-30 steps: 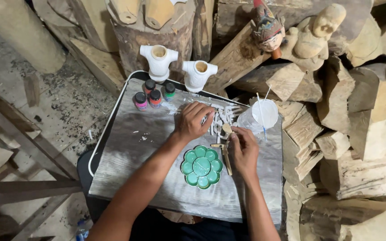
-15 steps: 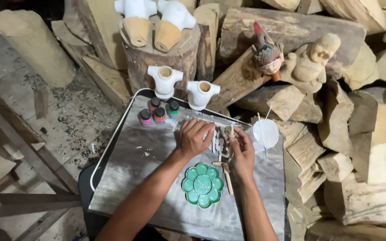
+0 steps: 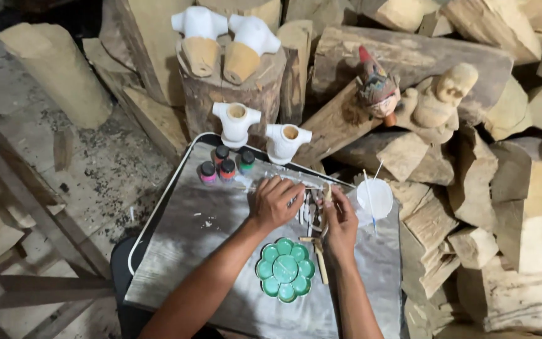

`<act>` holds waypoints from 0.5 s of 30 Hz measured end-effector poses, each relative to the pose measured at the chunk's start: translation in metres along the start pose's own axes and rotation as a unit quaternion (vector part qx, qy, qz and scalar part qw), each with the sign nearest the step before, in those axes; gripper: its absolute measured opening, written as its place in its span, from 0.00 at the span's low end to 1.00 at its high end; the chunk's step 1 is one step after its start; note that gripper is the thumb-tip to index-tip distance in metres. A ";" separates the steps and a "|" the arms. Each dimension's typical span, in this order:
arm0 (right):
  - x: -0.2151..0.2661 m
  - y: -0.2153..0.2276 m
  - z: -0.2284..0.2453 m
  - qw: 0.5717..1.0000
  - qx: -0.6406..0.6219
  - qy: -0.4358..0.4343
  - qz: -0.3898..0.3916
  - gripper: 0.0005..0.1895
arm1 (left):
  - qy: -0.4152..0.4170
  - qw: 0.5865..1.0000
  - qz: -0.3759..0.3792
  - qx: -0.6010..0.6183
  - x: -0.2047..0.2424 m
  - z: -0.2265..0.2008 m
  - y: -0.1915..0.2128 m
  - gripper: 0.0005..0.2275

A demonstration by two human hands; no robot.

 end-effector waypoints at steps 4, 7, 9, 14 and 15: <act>0.001 0.000 -0.004 1.000 0.012 0.004 0.004 0.21 | 0.000 1.000 0.004 0.001 0.004 0.002 -0.002 0.02; 0.000 -0.001 -0.004 0.999 0.029 0.018 0.014 0.22 | -0.009 1.000 -0.009 -0.015 0.003 0.002 -0.001 0.02; -0.001 0.000 -0.009 0.999 0.027 0.024 0.008 0.22 | -0.016 1.000 -0.004 -0.023 0.003 0.001 -0.001 0.02; -0.001 -0.001 0.003 1.000 0.013 0.020 0.011 0.21 | -0.022 0.999 -0.016 -0.041 0.004 0.002 -0.001 0.02; 0.001 -0.001 0.005 1.000 0.010 0.014 0.012 0.20 | -0.025 0.998 -0.017 -0.046 0.004 0.001 -0.001 0.03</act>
Point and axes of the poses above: each hand's wrist, its own x-axis away from the middle knuckle, its own y-axis out of the back of the hand, z = x × y, the point moved 7 cm from there along -x, towards the middle knuckle, and after that the axes turned 13 degrees about x, right-handed, at the moved point
